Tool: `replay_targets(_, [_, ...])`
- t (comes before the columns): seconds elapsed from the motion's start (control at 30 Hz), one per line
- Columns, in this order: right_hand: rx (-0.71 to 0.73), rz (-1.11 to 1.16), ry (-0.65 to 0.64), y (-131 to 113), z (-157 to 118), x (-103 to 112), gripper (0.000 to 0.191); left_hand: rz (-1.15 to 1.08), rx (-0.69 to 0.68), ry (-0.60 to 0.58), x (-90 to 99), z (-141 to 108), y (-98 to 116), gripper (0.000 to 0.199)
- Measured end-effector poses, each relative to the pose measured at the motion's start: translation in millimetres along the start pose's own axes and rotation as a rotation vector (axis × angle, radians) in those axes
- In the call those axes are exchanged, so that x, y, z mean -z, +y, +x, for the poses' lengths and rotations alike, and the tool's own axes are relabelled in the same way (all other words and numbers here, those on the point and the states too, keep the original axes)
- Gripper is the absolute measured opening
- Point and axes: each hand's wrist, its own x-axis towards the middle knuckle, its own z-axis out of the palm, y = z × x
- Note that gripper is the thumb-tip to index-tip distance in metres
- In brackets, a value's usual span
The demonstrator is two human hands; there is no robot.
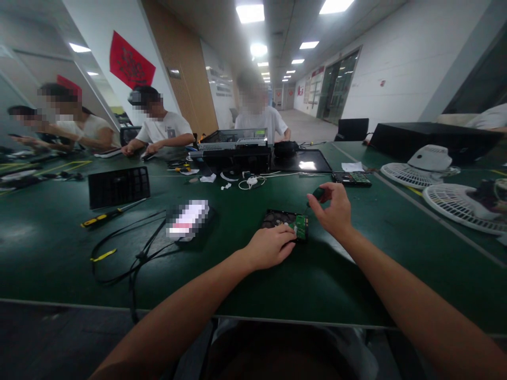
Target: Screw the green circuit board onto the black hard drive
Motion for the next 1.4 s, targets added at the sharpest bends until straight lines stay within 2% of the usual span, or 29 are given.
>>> replay_targets(0.27, [-0.031,0.117,-0.092,-1.1,-4.7,-3.5,0.040,0.005,0.002,-0.001,-0.3,-0.5,-0.1,0.030])
replay_targets(0.57, [-0.039,0.076,-0.031,1.8,-3.7,-5.2,0.046,0.000,-0.002,0.009,-1.7,-0.1,-1.2,0.030])
replay_targets(0.77, [0.024,0.071,-0.057,1.4,-2.2,-2.6,0.040,0.001,-0.005,0.002,-0.4,-0.4,-0.3,0.031])
replay_targets(1.03, [0.014,0.086,-0.053,1.5,-3.8,-5.6,0.044,0.008,-0.003,-0.007,1.1,-0.4,0.1,0.032])
replay_targets(1.4, [0.188,0.108,-0.052,1.1,-1.9,-6.4,0.045,0.019,0.007,-0.009,-1.5,0.8,-0.3,0.030])
